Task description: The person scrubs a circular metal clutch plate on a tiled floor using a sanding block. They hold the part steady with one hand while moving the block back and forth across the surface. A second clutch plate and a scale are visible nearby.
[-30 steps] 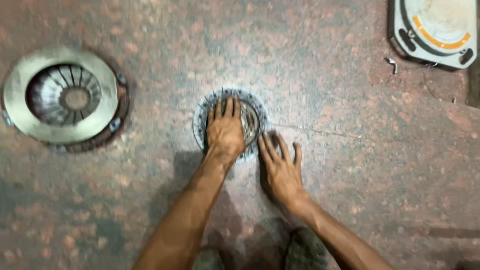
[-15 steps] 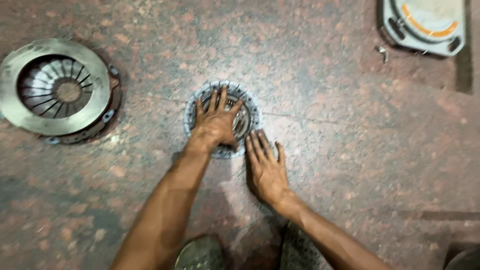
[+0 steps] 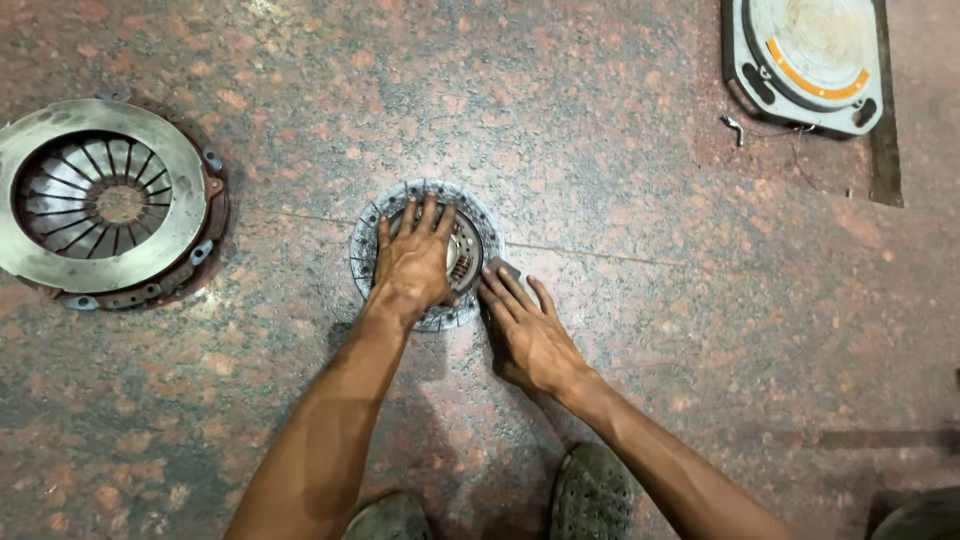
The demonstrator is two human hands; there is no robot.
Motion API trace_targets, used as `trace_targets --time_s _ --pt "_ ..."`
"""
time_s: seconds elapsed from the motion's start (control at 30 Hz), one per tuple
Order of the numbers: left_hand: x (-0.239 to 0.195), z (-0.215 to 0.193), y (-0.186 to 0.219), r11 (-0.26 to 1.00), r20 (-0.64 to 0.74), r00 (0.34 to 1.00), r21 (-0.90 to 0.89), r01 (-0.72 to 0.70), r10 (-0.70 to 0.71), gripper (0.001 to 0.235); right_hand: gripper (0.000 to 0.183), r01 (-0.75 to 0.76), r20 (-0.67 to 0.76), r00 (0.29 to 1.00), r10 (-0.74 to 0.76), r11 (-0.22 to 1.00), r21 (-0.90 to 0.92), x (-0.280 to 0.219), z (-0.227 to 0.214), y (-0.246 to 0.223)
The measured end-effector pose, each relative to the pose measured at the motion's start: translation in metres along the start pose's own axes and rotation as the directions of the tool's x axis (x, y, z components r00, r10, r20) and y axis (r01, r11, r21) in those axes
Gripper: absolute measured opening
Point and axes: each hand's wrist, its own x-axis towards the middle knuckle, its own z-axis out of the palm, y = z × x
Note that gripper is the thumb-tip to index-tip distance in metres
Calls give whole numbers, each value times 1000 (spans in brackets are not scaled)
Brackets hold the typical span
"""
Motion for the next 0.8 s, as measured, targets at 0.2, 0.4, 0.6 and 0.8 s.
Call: trace_targets --time_s 0.2,0.4,0.6,0.8 --pt "2 -3 3 991 67 997 125 -41 33 123 76 175 -158 976 -147 967 184 2 -4 21" --pt "-9 3 6 999 171 985 -43 31 -23 124 91 -18 -246 966 78 971 238 -23 2 14" --pt "1 37 -3 995 -75 996 87 -48 55 122 103 -147 -59 986 158 976 159 -21 0 -20" --pt "-12 29 -1 990 -157 984 122 -65 84 112 80 -181 -65 981 182 983 27 -8 6 -30"
